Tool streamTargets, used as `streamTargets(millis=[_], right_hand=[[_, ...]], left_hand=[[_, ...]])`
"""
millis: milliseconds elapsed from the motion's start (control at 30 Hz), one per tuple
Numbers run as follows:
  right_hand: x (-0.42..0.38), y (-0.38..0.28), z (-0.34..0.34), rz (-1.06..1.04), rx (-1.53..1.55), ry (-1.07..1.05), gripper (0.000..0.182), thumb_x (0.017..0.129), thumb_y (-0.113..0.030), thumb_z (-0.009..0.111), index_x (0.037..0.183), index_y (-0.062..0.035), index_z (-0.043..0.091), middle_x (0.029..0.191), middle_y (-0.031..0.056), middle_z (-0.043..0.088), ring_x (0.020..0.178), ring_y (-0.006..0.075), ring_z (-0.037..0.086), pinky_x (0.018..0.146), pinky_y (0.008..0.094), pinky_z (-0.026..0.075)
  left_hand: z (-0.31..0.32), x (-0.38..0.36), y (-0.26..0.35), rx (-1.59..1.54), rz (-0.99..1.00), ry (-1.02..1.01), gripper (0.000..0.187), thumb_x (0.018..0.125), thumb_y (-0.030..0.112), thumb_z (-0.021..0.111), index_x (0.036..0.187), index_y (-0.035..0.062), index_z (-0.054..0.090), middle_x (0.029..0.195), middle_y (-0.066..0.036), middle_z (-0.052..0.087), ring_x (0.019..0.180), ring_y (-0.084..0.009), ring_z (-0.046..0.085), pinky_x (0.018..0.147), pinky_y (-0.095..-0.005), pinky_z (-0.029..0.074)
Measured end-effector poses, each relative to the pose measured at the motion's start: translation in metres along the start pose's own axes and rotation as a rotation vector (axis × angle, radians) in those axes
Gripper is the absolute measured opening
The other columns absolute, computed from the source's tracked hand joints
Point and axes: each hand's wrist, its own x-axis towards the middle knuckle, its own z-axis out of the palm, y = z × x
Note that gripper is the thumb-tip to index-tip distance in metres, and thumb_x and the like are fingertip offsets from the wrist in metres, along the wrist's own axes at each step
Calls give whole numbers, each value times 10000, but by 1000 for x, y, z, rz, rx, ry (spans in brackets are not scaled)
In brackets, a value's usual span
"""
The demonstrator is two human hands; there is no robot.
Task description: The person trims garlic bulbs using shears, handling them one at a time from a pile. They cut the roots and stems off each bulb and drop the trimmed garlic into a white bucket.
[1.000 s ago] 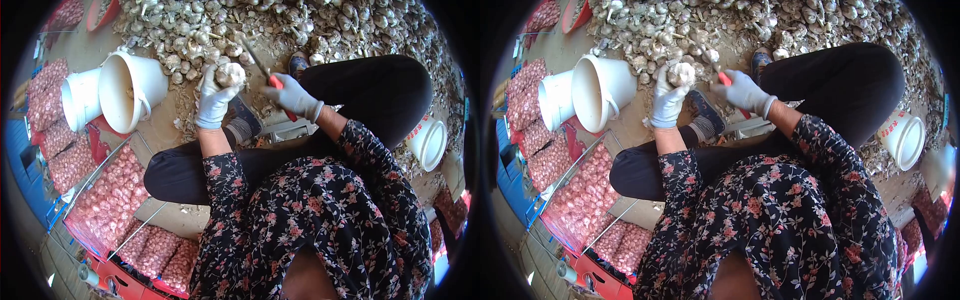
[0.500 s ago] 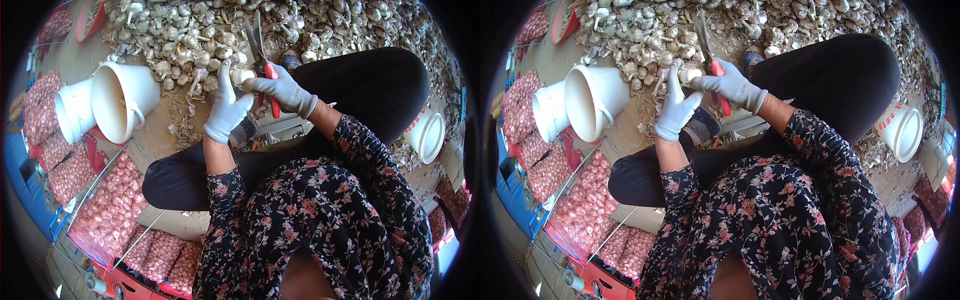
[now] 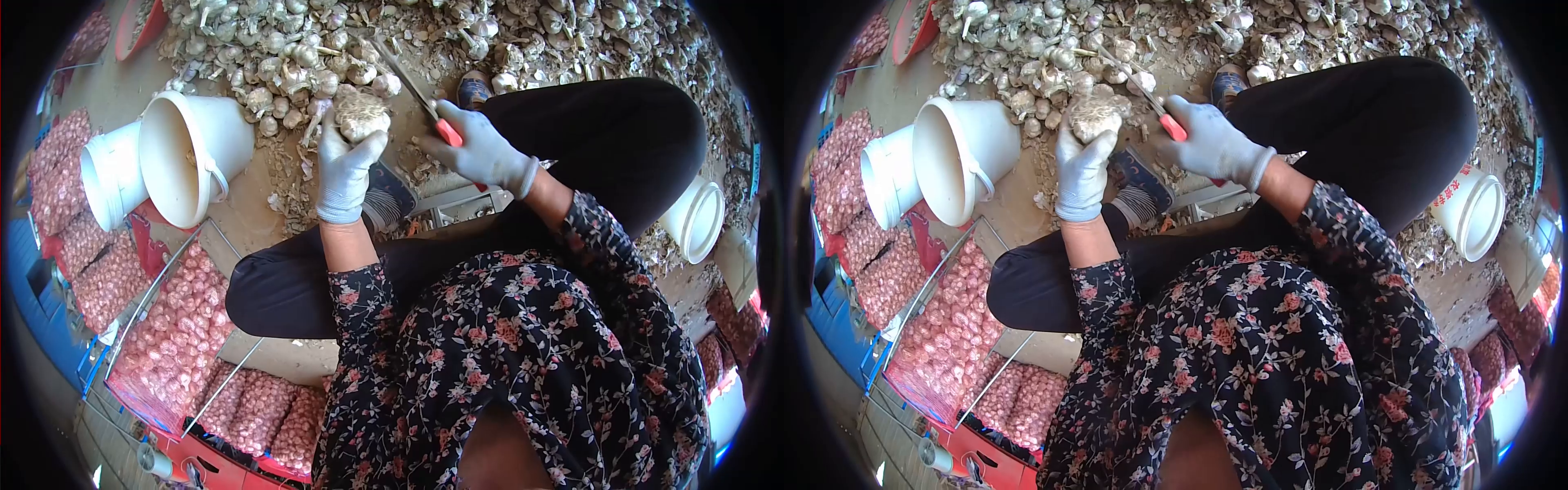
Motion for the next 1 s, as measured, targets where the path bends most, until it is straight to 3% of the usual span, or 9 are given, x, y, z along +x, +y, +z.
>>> streamTargets(millis=[67,200,333,500,600,633,800,867,1000], right_hand=[[-14,7,-1,-97,-385,53,346,809,-270,608,1004,-38,442,887,195,595,795,402,603,696,439,489],[-25,1,5,-149,-797,138,357,813,-307,606,1009,-47,458,815,163,574,722,329,624,660,426,498],[-17,-5,-1,-86,-950,15,381,816,-346,601,1003,-43,467,795,134,572,693,300,629,609,416,504],[-15,-1,11,-122,-861,40,318,821,-290,598,953,-49,439,770,145,562,693,327,613,627,420,496],[-9,7,21,-14,-778,8,293,830,-266,577,941,-33,438,765,158,581,685,339,619,623,431,500],[-9,9,23,-8,-741,3,281,831,-254,571,934,-28,438,761,168,587,681,345,620,622,436,501],[3,38,33,74,-560,149,243,836,-233,568,868,-13,468,719,231,598,706,404,609,648,482,487],[3,30,21,137,-549,78,314,850,-270,557,893,35,496,766,249,615,779,406,620,731,466,490],[-14,28,11,127,-480,52,289,858,-284,565,916,-8,499,792,233,613,771,383,622,697,452,501]], left_hand=[[-3,1,3,-63,53,-5,425,743,28,660,1139,17,506,962,-34,589,841,-98,566,790,-245,477],[-4,3,4,47,93,15,397,731,-19,651,1104,7,519,949,-47,606,805,-105,584,768,-251,493],[-6,3,1,212,109,80,394,725,-18,660,1093,-3,518,934,-48,608,788,-109,586,762,-256,499],[-11,11,-17,451,238,195,408,685,-50,666,1062,-23,511,976,-77,603,817,-116,588,758,-254,500],[-5,13,-21,666,350,281,431,675,-50,662,1073,-18,498,985,-77,593,822,-121,587,754,-256,502],[-7,14,-26,633,368,297,518,640,40,703,1107,3,483,967,-89,590,837,-161,589,774,-310,492],[-5,14,-28,287,181,205,509,664,22,712,1118,-2,482,979,-75,585,839,-132,582,761,-277,494],[2,10,-23,142,115,84,517,679,-5,710,1137,1,471,989,-64,579,848,-124,577,751,-263,496],[-11,11,-23,-8,82,159,539,701,-37,693,1173,-8,434,1003,-63,561,853,-130,565,775,-273,498]])
